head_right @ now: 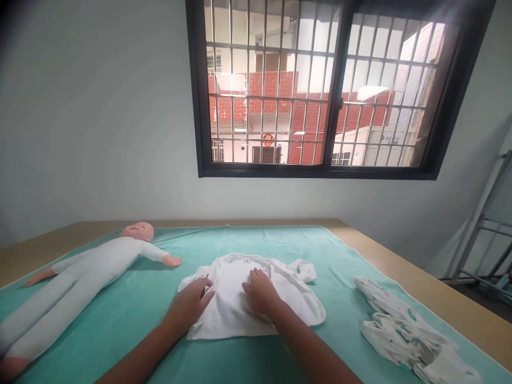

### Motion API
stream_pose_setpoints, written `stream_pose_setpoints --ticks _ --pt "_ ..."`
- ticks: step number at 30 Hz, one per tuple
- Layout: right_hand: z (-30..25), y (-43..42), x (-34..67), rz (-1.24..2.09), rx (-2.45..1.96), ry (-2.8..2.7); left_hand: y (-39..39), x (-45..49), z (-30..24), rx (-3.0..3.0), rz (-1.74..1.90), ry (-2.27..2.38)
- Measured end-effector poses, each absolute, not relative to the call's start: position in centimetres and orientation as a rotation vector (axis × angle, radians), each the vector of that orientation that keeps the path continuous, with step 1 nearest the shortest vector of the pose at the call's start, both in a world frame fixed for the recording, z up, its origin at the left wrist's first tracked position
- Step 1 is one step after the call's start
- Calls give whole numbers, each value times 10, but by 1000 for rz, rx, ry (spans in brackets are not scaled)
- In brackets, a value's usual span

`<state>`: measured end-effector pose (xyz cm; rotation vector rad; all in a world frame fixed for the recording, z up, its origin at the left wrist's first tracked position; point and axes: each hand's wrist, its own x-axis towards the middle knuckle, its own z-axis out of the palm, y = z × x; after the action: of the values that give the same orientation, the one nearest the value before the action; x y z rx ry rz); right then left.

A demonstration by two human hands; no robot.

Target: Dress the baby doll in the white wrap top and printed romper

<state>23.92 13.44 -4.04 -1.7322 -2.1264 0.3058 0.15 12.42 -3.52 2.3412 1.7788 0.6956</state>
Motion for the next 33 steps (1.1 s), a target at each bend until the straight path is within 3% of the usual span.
stream_pose_setpoints --ticks 18,25,29,33 --pt "-49 210 256 -44 -1866 -2072 120 5 -30 2269 737 1797" --pt "-53 201 263 -7 -1776 -2163 141 -19 -36 2169 946 1972" --pt "-44 195 254 12 -1725 -2203 158 -46 -44 2107 811 2211" --pt "-44 185 223 79 -1626 -2264 167 -59 -43 2016 735 2124"
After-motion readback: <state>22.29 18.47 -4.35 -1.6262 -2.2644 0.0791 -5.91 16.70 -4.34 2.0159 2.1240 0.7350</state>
